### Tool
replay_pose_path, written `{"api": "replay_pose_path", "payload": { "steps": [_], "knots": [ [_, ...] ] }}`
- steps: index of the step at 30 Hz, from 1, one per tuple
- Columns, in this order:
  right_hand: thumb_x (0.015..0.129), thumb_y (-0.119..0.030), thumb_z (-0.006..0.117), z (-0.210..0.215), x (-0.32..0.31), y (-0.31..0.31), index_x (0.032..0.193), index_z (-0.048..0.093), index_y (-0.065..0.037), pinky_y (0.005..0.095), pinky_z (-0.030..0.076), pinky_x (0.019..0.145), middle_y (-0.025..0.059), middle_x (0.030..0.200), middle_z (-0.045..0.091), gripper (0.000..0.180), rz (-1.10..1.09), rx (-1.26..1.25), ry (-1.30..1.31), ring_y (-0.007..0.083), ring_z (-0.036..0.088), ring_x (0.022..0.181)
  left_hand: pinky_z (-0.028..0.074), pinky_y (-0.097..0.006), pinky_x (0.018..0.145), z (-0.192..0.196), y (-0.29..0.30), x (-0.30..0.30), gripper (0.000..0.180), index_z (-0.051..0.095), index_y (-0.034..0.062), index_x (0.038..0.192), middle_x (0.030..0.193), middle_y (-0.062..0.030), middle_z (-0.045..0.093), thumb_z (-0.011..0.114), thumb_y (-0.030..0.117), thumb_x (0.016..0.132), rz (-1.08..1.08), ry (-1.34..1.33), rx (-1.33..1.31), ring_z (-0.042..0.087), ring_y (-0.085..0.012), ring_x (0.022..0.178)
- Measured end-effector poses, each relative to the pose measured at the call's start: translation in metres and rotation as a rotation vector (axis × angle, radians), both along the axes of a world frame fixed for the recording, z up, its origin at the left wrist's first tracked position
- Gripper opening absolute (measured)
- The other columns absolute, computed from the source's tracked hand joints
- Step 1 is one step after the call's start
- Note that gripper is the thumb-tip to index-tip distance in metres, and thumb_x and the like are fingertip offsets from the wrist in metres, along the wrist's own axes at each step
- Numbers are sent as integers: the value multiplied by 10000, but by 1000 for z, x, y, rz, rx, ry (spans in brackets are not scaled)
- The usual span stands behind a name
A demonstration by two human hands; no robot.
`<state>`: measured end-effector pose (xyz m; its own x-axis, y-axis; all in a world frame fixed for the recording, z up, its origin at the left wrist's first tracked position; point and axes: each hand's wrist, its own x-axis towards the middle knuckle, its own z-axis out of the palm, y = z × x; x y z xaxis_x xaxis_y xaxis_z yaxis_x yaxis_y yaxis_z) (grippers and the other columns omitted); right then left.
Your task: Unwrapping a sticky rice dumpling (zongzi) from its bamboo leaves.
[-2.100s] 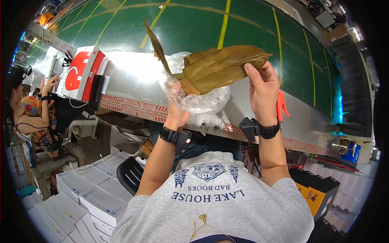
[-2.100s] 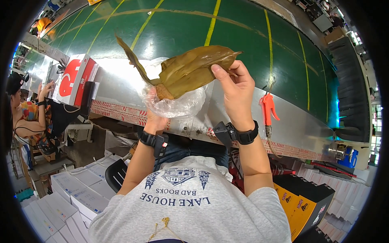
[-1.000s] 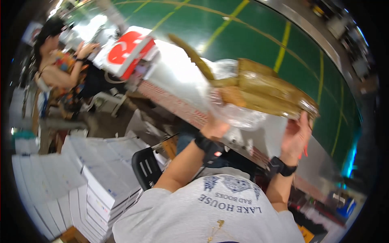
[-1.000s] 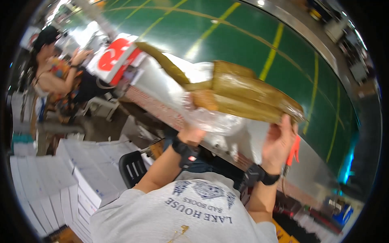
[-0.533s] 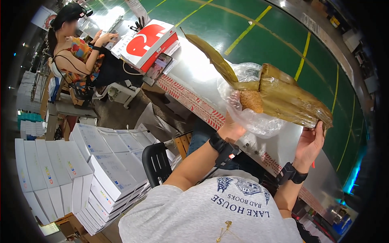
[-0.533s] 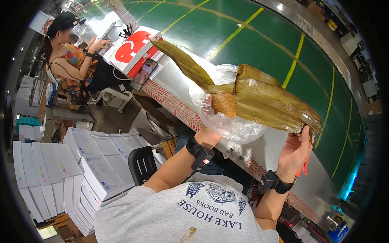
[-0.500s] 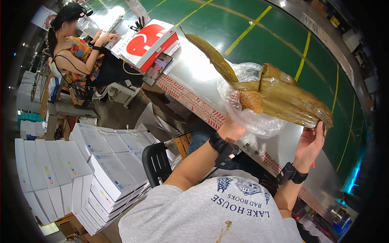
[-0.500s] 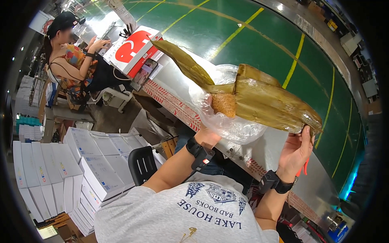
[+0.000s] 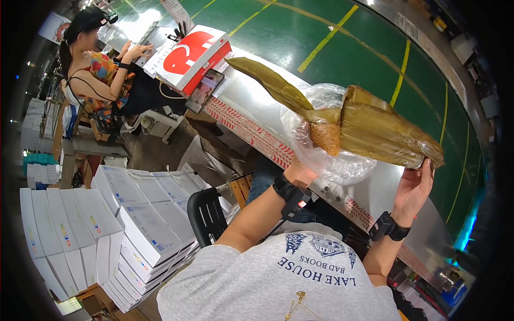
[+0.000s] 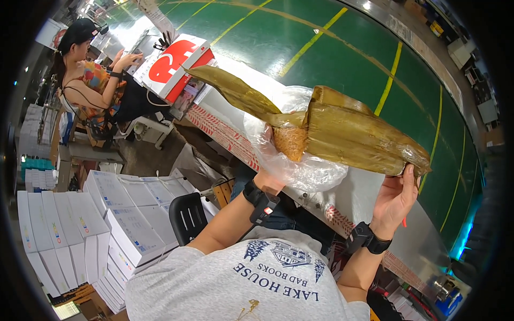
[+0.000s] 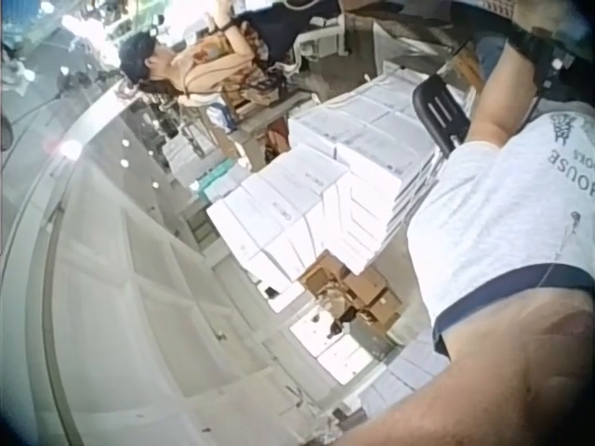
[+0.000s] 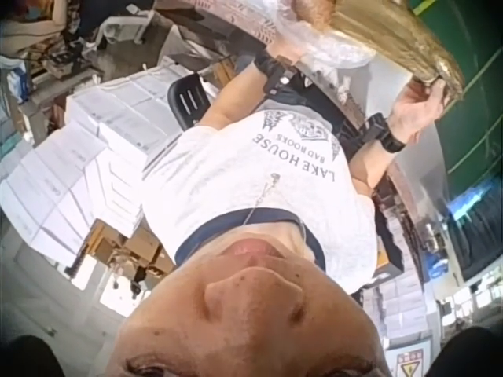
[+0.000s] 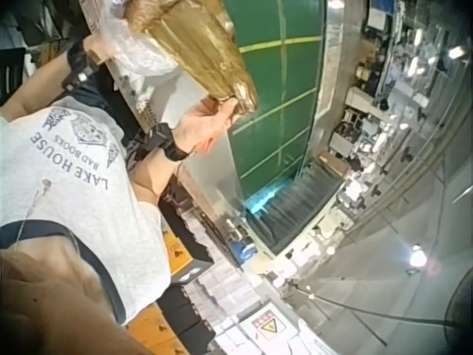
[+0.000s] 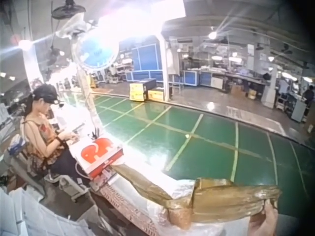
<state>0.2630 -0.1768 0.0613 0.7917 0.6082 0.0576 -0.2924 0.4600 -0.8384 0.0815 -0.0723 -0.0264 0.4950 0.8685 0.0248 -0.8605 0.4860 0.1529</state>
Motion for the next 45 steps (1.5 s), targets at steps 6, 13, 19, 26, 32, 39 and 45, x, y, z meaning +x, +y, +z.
{"api": "replay_pose_path", "payload": {
  "steps": [6,13,19,26,32,39,45],
  "knots": [
    [937,-105,546,-5,10,-5,1068,585,-60,262,466,847,-41,814,568,144,22,35,-24,51,518,740,388,-403,1027,1,0,-2,569,463,98,1315,1283,-82,527,524,486,903,-40,-18,41,494,-243,1186],
    [925,-85,549,-11,18,-10,1167,557,-41,314,468,908,52,1118,623,247,112,128,-75,143,588,1015,390,-472,1019,-8,0,-5,702,396,98,1369,1311,-107,501,470,597,881,-108,-69,36,482,-266,1200],
    [926,-72,543,-8,16,-11,1169,556,-33,312,453,919,63,1127,623,247,128,153,-62,156,584,1032,332,-559,1046,-10,-4,-15,796,336,74,1406,1400,-145,401,469,635,857,-81,50,69,403,-338,1270],
    [924,-58,538,-6,21,-12,1148,560,-15,297,452,909,59,1115,625,229,110,167,-114,141,582,1021,307,-569,1055,-41,-3,-15,850,306,101,1428,1419,-161,370,385,708,839,-157,-45,-121,370,-347,1292],
    [925,-51,534,4,34,-10,1140,563,-15,261,448,877,38,1069,629,219,160,175,-217,100,579,952,327,-557,1044,-44,-9,-19,809,296,92,1428,1417,-170,365,402,651,853,-233,-38,-74,370,-357,1290],
    [927,-54,534,16,38,-4,1115,572,-20,242,438,867,33,1059,632,195,146,172,-250,91,578,940,351,-543,1032,-37,-9,-21,764,285,81,1428,1416,-181,359,421,585,870,-318,-42,-16,369,-370,1288],
    [921,-52,545,27,46,3,1101,574,-13,237,436,875,43,1057,635,187,149,176,-272,99,582,951,372,-531,1022,-33,-10,-23,727,276,71,1427,1414,-191,354,438,528,885,-371,-43,14,369,-381,1285]
  ]
}}
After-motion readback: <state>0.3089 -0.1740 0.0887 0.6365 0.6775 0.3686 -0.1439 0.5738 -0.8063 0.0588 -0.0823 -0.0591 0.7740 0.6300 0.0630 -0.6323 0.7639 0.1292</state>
